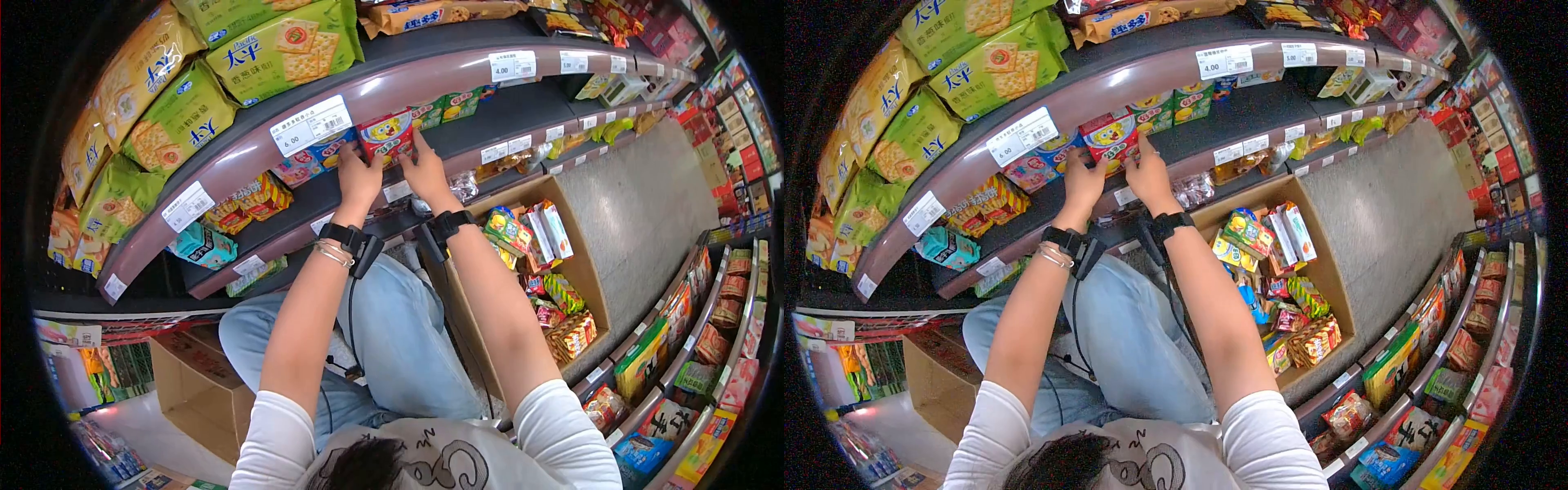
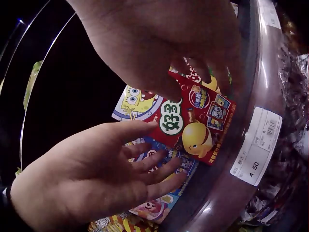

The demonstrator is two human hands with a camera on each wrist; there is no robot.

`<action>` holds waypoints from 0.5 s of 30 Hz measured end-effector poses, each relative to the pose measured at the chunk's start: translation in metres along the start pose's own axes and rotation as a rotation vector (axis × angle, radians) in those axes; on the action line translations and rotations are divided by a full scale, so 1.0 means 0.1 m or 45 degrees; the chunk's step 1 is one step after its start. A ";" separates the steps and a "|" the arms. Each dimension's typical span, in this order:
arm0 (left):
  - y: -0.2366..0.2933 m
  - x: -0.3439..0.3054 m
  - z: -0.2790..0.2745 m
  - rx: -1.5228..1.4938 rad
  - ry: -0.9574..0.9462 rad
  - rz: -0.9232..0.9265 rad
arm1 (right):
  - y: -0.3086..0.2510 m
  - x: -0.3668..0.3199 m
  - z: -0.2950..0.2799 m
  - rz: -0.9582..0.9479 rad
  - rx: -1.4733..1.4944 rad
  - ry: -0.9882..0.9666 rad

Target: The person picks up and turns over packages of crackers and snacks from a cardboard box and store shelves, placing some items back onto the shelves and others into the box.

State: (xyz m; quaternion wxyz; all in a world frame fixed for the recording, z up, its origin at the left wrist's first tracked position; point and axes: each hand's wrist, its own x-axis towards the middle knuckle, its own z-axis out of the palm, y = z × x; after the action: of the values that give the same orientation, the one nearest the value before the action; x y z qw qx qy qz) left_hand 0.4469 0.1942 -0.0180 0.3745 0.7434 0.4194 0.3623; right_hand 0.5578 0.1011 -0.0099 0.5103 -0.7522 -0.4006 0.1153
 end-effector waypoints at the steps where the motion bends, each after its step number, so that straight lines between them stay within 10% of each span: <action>1: 0.04 -0.03 0.00 -0.012 0.014 -0.027 | 0.07 0.01 0.05 -0.030 0.013 0.040; 15: 0.59 -0.80 0.40 -0.262 -0.005 -0.169 | 0.20 -0.82 -0.69 0.178 0.692 0.239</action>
State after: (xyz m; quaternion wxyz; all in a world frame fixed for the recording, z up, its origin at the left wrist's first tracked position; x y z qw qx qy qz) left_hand 0.4715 0.0904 -0.0033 0.4726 0.6724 0.4276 0.3764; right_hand 0.5539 -0.0079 -0.0151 0.7186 -0.6213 -0.2533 0.1831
